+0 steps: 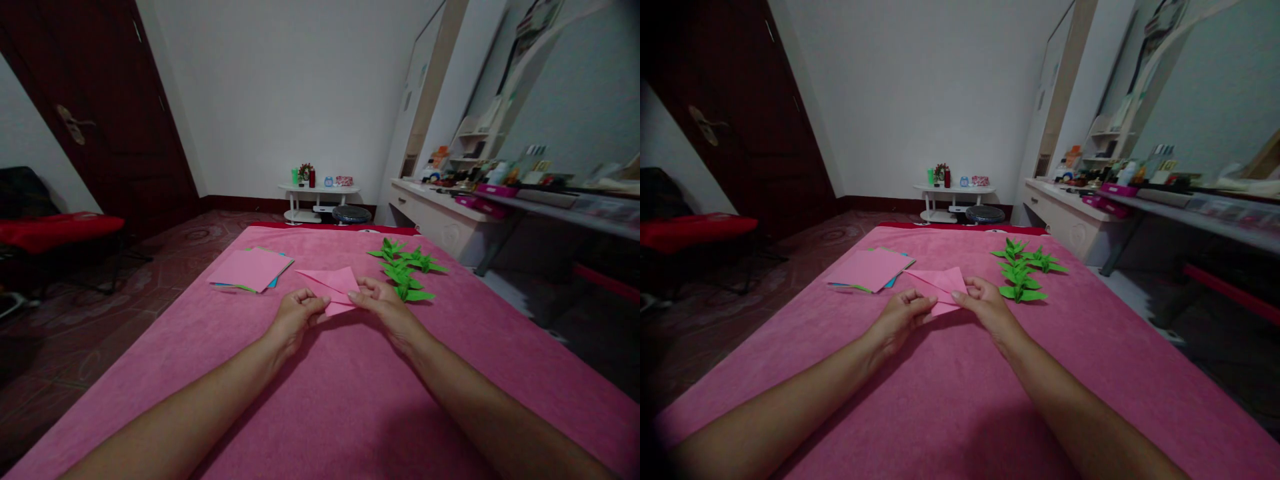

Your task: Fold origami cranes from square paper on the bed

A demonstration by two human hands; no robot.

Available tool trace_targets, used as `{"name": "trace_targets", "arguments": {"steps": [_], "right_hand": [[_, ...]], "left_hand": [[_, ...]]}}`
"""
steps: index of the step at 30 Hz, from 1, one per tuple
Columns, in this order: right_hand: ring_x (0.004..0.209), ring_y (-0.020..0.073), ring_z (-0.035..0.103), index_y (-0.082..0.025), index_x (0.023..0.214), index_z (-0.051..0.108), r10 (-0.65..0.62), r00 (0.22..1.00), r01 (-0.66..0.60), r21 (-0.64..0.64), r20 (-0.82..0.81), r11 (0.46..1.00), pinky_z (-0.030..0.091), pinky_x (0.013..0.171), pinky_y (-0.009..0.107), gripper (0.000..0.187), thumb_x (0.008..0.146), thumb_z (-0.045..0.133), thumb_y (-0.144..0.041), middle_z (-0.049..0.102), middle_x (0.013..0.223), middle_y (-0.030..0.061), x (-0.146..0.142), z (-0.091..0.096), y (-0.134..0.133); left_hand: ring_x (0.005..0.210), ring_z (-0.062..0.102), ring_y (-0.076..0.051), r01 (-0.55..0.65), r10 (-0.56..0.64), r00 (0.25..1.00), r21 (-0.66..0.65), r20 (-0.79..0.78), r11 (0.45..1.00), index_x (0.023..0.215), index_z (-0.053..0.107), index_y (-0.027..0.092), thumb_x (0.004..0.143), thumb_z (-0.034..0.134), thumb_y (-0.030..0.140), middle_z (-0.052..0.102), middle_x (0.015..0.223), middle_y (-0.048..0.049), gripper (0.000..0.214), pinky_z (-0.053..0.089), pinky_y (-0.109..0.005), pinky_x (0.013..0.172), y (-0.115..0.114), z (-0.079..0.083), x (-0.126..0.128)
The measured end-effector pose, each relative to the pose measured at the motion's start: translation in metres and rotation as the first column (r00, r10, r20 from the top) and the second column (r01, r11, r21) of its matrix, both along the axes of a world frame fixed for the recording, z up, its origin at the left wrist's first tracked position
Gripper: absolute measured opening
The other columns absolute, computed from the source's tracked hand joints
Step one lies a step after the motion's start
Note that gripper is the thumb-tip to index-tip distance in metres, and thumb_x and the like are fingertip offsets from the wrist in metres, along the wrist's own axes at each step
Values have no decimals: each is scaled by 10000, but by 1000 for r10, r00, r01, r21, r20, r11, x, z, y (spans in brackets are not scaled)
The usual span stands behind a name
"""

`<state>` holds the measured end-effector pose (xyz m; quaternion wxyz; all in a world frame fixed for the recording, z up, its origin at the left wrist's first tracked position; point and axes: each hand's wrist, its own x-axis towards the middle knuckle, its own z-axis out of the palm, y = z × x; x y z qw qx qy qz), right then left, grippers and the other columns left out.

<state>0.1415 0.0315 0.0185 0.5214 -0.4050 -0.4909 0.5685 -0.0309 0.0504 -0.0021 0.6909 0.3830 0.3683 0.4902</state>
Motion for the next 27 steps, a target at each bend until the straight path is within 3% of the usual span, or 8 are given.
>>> {"name": "trace_targets", "arguments": {"steps": [9,13,17,19,21,22,24,27], "right_hand": [[750,209,675,-171,1043,515,-126,992,124,85,23,989,508,677,309,529,580,758,-248,708,893,71,-8,-11,0],[699,205,666,-157,1013,524,-161,981,152,82,113,985,505,644,307,523,543,752,-196,705,864,70,-5,-13,1],[636,180,647,-137,971,532,-42,981,58,-81,188,995,482,599,281,522,495,747,-138,699,798,64,11,-7,3],[630,171,636,-130,933,542,44,974,-12,-144,221,990,476,602,277,501,473,739,-111,693,766,54,19,-7,5],[633,164,626,-130,903,553,90,959,-49,-156,267,987,472,606,274,477,460,725,-90,685,751,39,25,-9,7],[639,162,622,-130,897,559,105,949,-61,-153,297,986,470,606,271,467,460,715,-83,682,750,33,27,-11,8],[666,161,619,-130,897,570,121,922,-77,-132,367,988,467,616,267,438,480,690,-72,677,769,29,30,-16,11],[739,173,616,-133,910,591,86,850,-73,-45,520,996,464,660,276,406,517,665,-63,672,835,39,33,-24,14]], "left_hand": [[517,579,-74,-45,45,999,5,-9,999,620,499,131,541,804,239,585,576,23,333,534,-200,553,-7,-7,7],[548,610,-121,95,-99,990,-45,-104,995,696,524,133,547,797,223,609,616,-5,323,556,-277,571,-7,-5,3],[711,656,-183,291,-305,918,-94,-254,952,998,573,143,596,759,278,675,884,-111,463,539,-276,583,8,3,-15],[767,650,-194,185,-188,923,-40,-335,982,1117,536,193,612,738,319,649,1039,-116,559,533,-289,585,17,5,-23],[822,638,-213,121,-34,888,161,-459,980,1106,571,176,639,711,350,636,1069,-129,518,515,-294,617,23,6,-26],[865,625,-220,125,54,855,307,-517,944,1078,603,169,660,695,351,632,1071,-128,465,506,-301,666,23,5,-26],[947,586,-227,240,202,768,565,-608,789,1019,658,179,713,656,331,629,1060,-108,342,465,-325,793,22,3,-24],[987,534,-230,515,312,626,680,-714,523,996,689,228,754,624,281,634,1021,-76,255,388,-354,893,17,-2,-17]]}}
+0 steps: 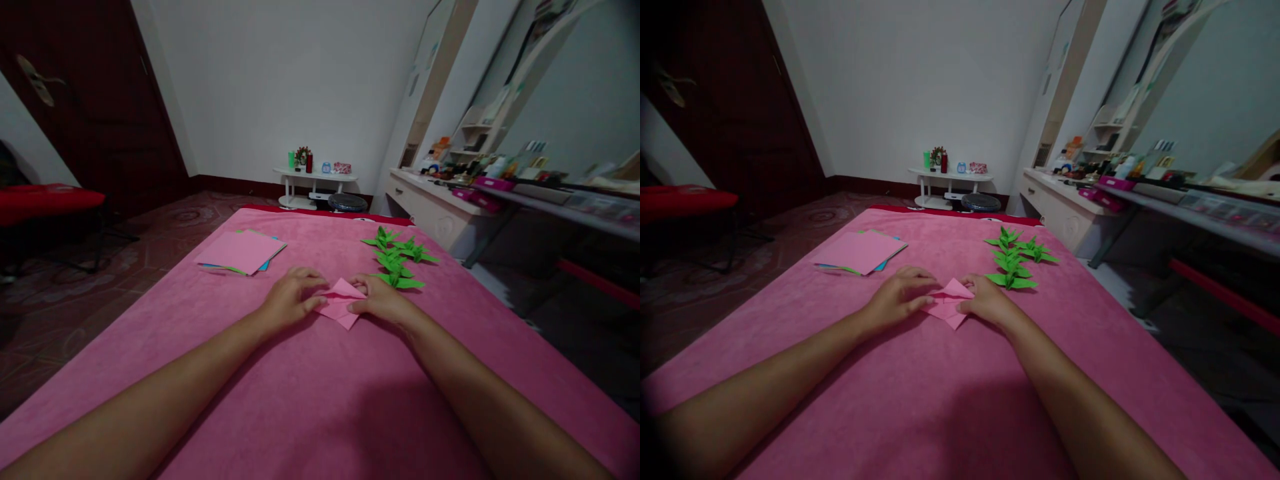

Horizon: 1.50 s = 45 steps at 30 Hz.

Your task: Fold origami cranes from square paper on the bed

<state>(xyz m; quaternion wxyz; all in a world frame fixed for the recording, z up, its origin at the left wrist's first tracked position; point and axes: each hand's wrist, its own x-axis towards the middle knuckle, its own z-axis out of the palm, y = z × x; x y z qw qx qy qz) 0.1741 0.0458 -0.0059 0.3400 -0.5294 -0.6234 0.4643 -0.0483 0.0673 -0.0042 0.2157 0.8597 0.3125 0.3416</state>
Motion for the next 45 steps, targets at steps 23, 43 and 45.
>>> {"name": "trace_targets", "arguments": {"steps": [23,43,45], "right_hand": [[652,133,534,-176,802,678,54,866,-200,246,496,948,359,587,230,171,640,630,-148,644,721,0,-11,0,-6],[586,118,491,-147,603,625,88,859,-225,218,505,950,310,536,222,106,677,623,-223,557,604,-14,-11,1,-3],[579,115,481,-148,599,614,76,855,-214,216,513,953,301,532,222,114,680,616,-227,544,593,-17,-12,1,-3]], "left_hand": [[751,580,-146,145,-151,989,-208,-11,967,773,699,180,757,577,213,643,812,-45,127,436,-241,723,12,-19,7],[684,543,-124,120,-130,991,-237,-25,964,596,644,162,690,659,297,608,802,-32,165,420,-223,632,23,-33,13],[683,545,-127,118,-131,991,-234,-38,965,582,639,162,708,640,293,607,793,-33,182,419,-226,629,24,-32,13]]}}
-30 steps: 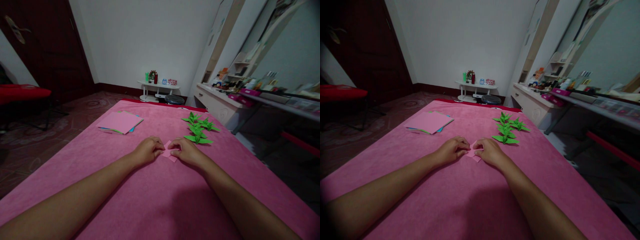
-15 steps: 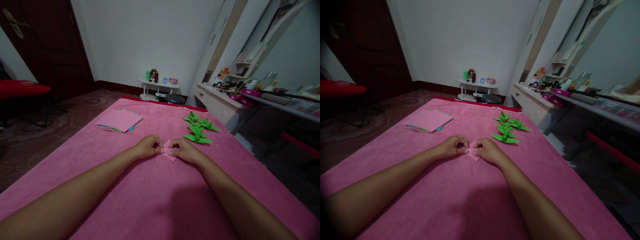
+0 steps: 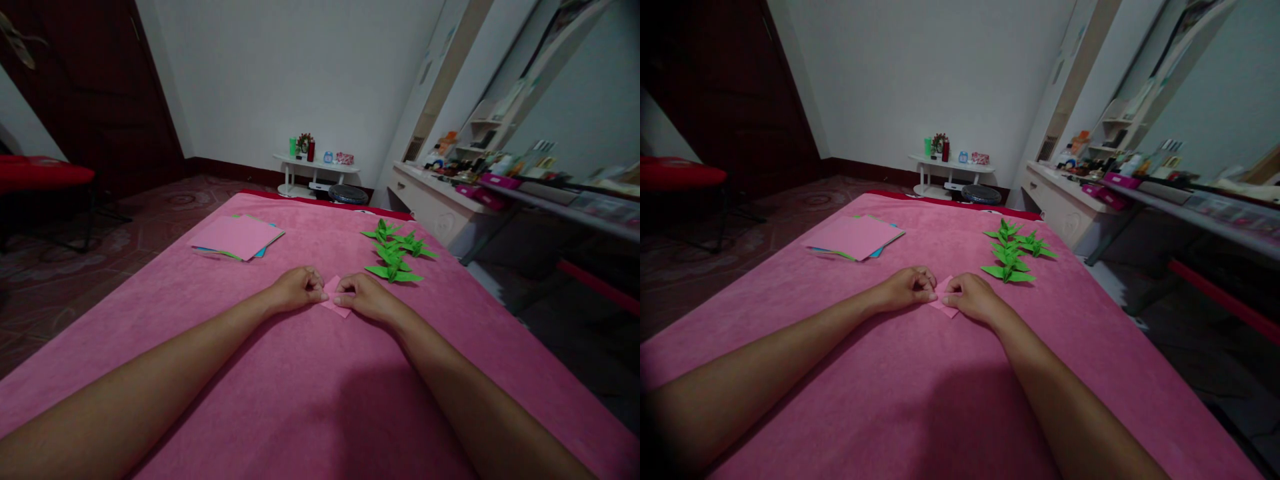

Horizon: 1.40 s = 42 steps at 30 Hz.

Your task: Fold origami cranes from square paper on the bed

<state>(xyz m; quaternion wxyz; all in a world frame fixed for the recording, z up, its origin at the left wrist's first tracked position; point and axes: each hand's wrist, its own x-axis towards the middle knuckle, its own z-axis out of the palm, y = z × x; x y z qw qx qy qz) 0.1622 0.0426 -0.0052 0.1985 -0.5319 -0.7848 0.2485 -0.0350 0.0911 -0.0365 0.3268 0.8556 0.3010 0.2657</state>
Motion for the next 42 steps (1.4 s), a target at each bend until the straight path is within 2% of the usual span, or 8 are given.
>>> {"name": "trace_targets", "arguments": {"steps": [14,23,29,33,39,42], "right_hand": [[547,99,428,-147,575,577,-27,993,25,20,114,999,268,512,220,132,683,585,-224,518,581,-19,-5,-1,0],[515,81,375,-148,513,503,-45,982,30,87,184,996,208,484,225,191,660,577,-246,418,537,-40,-7,1,-1],[507,80,372,-146,541,533,-45,983,33,72,178,997,204,477,219,168,657,586,-256,426,539,-40,-5,-1,1],[525,88,394,-141,573,580,-40,990,37,24,133,999,225,486,215,208,660,618,-327,468,564,-30,-3,-5,2],[520,84,384,-143,545,557,-47,990,43,37,134,998,219,479,219,242,641,652,-344,452,549,-37,-5,-3,1],[508,79,365,-143,535,547,-66,986,59,48,155,997,210,474,221,259,629,665,-353,428,534,-44,-7,-1,0]], "left_hand": [[647,534,-117,-79,79,997,-3,-16,997,580,611,168,681,654,295,604,714,-12,169,416,-211,628,-3,1,2],[722,547,-118,-69,79,993,104,-90,992,646,618,168,725,623,283,606,826,-15,140,427,-224,689,-5,2,1],[708,547,-117,-71,74,993,34,-87,997,659,616,163,712,652,350,609,804,-17,198,430,-221,667,-2,1,1],[702,546,-120,-59,61,995,31,-77,998,651,614,158,703,657,381,610,807,-22,233,430,-226,658,1,-2,0],[739,552,-121,25,-26,997,-8,-66,1000,656,630,152,693,666,313,613,845,-27,168,432,-230,694,2,3,-3],[728,551,-121,14,-16,999,-33,-51,999,634,627,150,684,667,280,612,843,-29,145,432,-234,687,1,4,-2]]}}
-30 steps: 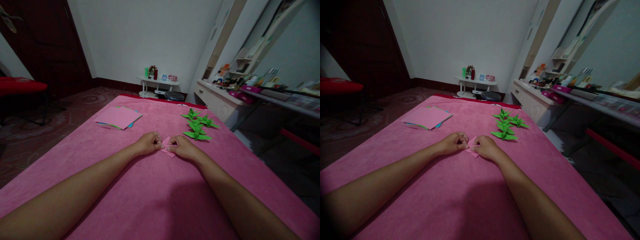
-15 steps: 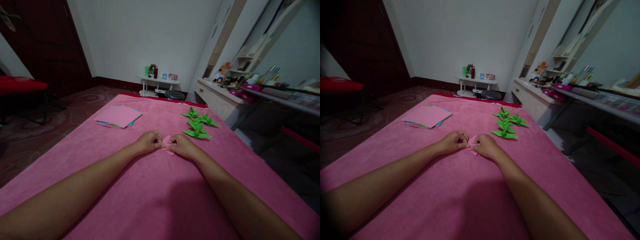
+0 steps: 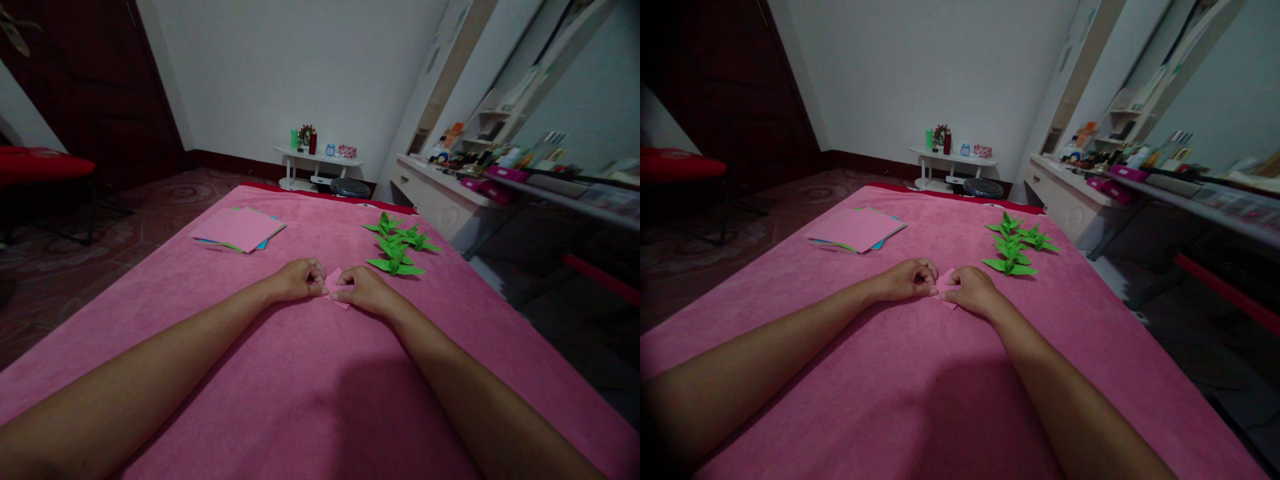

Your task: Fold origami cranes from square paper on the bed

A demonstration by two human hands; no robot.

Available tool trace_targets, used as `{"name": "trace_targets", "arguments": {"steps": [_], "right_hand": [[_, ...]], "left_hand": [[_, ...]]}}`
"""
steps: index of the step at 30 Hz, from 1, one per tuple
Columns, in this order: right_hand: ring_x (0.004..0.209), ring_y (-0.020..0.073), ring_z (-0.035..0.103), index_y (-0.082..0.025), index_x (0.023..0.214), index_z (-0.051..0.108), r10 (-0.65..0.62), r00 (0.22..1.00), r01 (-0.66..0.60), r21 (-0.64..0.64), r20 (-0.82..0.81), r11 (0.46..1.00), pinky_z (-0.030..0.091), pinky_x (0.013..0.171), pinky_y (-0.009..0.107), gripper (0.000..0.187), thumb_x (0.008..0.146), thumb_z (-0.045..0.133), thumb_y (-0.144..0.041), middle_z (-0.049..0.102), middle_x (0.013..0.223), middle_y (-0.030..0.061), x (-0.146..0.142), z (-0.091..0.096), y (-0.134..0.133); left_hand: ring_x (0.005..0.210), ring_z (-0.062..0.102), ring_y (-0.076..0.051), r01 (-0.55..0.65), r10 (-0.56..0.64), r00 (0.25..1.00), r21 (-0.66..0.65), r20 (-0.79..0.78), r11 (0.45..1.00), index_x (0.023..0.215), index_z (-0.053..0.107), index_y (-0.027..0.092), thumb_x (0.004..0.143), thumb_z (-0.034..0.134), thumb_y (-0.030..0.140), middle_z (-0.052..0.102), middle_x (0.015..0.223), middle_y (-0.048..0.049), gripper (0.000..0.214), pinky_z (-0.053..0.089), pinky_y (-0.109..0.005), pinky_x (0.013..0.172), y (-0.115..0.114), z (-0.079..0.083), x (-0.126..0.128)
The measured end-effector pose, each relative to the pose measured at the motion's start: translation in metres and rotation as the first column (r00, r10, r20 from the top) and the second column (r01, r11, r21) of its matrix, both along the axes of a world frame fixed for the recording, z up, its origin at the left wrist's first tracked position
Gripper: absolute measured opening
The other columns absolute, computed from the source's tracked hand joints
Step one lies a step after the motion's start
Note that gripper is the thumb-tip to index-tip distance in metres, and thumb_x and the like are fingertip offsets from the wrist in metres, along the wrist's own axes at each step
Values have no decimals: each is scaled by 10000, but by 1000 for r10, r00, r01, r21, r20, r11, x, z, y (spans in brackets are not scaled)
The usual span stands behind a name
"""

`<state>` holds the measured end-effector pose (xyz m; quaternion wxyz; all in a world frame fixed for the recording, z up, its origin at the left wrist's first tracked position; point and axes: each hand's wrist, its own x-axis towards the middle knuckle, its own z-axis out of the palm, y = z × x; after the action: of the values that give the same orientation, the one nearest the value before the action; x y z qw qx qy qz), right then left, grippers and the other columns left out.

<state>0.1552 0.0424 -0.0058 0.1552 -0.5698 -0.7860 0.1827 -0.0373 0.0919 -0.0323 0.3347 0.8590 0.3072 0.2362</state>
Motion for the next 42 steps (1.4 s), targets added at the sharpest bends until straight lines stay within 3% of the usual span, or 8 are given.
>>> {"name": "trace_targets", "arguments": {"steps": [4,9,17,32,42], "right_hand": [[503,78,371,-140,525,554,18,999,-18,-9,-34,1000,223,470,214,253,631,660,-344,433,527,-45,4,-3,1],[535,93,462,-138,627,639,19,993,-26,-56,-118,998,293,500,205,140,657,632,-275,558,586,-20,15,-10,6],[566,116,524,-133,666,698,-57,996,48,-125,-73,991,336,511,202,146,652,668,-276,639,607,15,21,-4,8],[547,124,520,-143,609,693,-111,993,105,-130,-40,986,328,492,209,134,623,691,-276,615,559,14,20,-2,8],[505,99,476,-132,603,686,-101,993,90,-155,-60,984,311,480,203,128,617,673,-259,583,527,-4,19,2,6]], "left_hand": [[713,545,-118,-16,16,1000,15,23,1000,589,610,143,667,673,249,604,832,-32,146,429,-233,671,-1,-1,1],[672,532,-100,-13,14,999,-21,42,1000,596,620,128,662,677,241,592,854,-41,142,424,-224,625,-2,-1,2],[672,543,-104,-43,44,999,-63,21,997,628,639,137,649,695,286,613,839,-33,160,429,-223,626,1,-5,1],[710,562,-113,-25,29,999,-84,46,996,575,612,126,668,666,233,624,862,-49,151,443,-227,638,0,4,-7],[737,560,-115,-27,28,999,-23,37,999,581,603,127,681,668,231,603,889,-55,158,441,-232,656,1,2,-11]]}}
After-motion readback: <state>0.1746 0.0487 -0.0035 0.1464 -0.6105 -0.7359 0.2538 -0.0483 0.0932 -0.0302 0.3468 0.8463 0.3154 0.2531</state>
